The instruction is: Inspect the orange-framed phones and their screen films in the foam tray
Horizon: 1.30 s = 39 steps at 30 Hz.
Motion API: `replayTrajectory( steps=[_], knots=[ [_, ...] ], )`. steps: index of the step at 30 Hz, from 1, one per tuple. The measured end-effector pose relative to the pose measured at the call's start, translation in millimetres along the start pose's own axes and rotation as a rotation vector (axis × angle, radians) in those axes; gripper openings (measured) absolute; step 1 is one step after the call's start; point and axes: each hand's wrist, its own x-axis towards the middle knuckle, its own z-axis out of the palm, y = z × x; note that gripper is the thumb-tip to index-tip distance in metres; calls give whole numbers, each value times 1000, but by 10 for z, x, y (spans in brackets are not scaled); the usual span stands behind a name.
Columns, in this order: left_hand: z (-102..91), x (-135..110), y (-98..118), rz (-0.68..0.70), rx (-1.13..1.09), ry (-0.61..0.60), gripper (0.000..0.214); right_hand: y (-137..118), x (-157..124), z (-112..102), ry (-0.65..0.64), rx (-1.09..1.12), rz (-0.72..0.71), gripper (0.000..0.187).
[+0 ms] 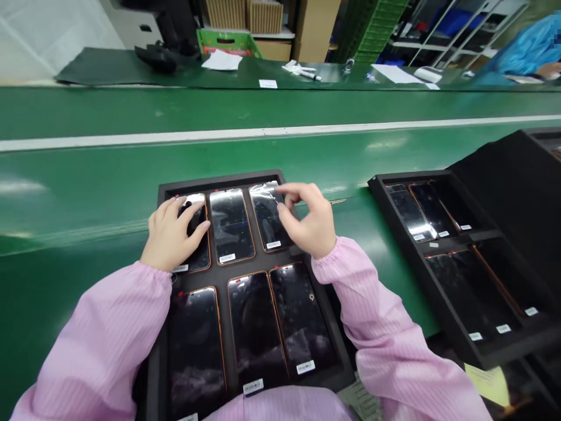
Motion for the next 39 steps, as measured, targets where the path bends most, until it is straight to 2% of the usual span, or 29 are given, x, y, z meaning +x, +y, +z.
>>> replayTrajectory(
  steps=[2, 5, 7, 9, 11, 13, 15, 18, 20, 22, 25, 30, 33, 39],
  knots=[
    [1, 5, 5, -3, -14, 18, 51, -76, -231, -75, -127, 48, -53, 25],
    [-13, 18, -5, -29, -80, 86, 54, -72, -533, -148, -449, 36, -80, 25],
    [-33, 24, -25, -39, -131, 140, 59, -44, -683, -150, -619, -83, -107, 18],
    [-60, 7, -44, -32, -152, 177, 62, -31, -786, -116, -683, -238, -134, 15],
    [-91, -53, -40, -7, -153, 204, 59, -38, -841, -70, -682, -326, -139, 18],
    [-128, -169, 2, 29, -162, 232, 50, -50, -860, -39, -679, -324, -130, 18],
    [-169, -334, 87, 102, -185, 201, 44, -55, -860, -36, -669, -286, -128, 15],
    [-223, -610, 279, 275, -242, 19, 38, -32, -858, -76, -639, -200, -120, 6],
    [-230, -761, 422, 359, -283, -107, 33, 2, -865, -116, -624, -137, -117, 9],
    [-203, -857, 544, 388, -305, -185, 36, 45, -874, -157, -620, -79, -136, 15],
    [-119, -904, 641, 397, -289, -262, 45, 101, -879, -214, -593, 59, -129, 16],
    [-22, -883, 615, 390, -247, -303, 50, 99, -848, -297, -540, 289, 52, 18],
    [-21, -883, 592, 410, -227, -293, 46, 75, -829, -325, -566, 342, 121, 19],
    [-45, -895, 589, 398, -259, -295, 38, 91, -847, -319, -568, 352, 166, 18]
  ],
)
